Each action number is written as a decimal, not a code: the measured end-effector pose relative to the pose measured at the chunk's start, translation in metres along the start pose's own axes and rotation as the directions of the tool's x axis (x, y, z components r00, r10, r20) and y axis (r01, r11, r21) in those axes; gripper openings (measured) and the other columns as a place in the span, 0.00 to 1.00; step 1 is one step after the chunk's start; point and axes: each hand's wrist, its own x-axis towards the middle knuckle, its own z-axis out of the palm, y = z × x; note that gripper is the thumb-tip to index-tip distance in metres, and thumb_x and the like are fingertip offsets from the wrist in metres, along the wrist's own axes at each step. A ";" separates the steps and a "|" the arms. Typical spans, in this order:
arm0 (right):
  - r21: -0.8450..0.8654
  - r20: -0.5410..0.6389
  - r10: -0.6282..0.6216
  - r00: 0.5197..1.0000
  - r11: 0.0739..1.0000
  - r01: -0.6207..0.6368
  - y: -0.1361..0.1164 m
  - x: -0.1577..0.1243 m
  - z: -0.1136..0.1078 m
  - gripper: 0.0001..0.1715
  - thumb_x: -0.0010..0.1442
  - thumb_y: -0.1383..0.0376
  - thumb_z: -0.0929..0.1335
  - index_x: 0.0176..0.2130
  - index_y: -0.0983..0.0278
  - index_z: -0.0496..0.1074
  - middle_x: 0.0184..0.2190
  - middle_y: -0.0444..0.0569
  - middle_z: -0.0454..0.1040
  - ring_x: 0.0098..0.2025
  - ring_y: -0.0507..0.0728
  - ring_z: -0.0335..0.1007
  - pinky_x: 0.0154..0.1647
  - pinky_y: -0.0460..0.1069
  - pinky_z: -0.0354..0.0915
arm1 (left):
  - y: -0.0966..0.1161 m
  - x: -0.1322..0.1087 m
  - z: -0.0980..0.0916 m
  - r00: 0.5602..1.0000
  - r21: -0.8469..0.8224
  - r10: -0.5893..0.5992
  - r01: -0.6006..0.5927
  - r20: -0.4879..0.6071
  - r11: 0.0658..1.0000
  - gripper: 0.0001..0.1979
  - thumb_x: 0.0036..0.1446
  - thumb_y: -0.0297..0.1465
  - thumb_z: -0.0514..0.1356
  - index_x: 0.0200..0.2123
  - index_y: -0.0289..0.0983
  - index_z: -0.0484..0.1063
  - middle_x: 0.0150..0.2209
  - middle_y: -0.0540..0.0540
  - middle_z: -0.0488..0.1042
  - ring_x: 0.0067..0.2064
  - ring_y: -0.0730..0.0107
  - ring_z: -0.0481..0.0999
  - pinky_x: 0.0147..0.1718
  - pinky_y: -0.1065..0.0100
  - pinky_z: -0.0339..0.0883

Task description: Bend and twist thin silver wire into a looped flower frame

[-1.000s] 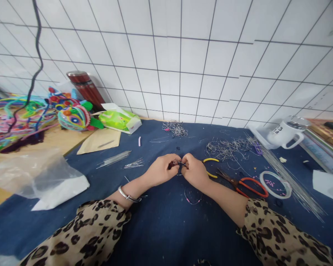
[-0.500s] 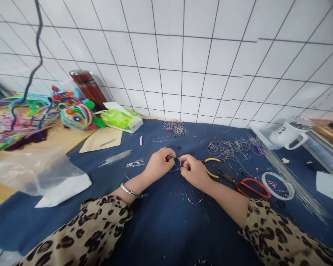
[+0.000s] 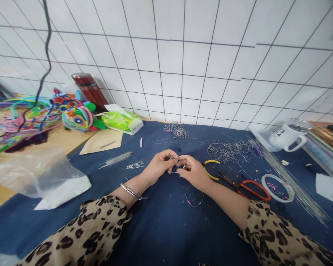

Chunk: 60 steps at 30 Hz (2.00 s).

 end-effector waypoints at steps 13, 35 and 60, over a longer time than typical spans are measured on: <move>-0.147 -0.177 0.027 0.984 0.988 -0.053 0.008 0.000 0.001 0.11 0.53 0.67 0.60 0.38 0.62 0.65 0.29 0.42 0.68 0.24 0.48 0.65 0.27 0.45 0.64 | -0.007 0.002 -0.003 0.975 0.534 0.203 -0.125 -0.089 0.836 0.06 0.47 0.24 0.54 0.29 0.36 0.70 0.28 0.51 0.68 0.30 0.74 0.67 0.31 0.71 0.61; -0.418 -0.171 -0.142 0.975 0.907 0.059 0.009 0.002 -0.004 0.11 0.50 0.70 0.64 0.34 0.61 0.73 0.29 0.43 0.66 0.31 0.49 0.63 0.37 0.45 0.60 | 0.006 0.002 -0.014 0.998 0.499 0.067 -0.062 0.009 0.865 0.05 0.48 0.29 0.55 0.29 0.36 0.71 0.23 0.52 0.68 0.23 0.76 0.65 0.23 0.73 0.58; -0.364 -0.062 -0.075 0.995 0.930 0.047 0.002 0.000 -0.005 0.13 0.55 0.66 0.62 0.39 0.61 0.72 0.36 0.45 0.74 0.38 0.52 0.67 0.41 0.48 0.60 | 0.002 0.008 -0.021 0.987 -0.124 -0.157 0.152 -0.033 0.981 0.10 0.50 0.35 0.59 0.30 0.33 0.71 0.25 0.49 0.69 0.25 0.77 0.66 0.22 0.74 0.59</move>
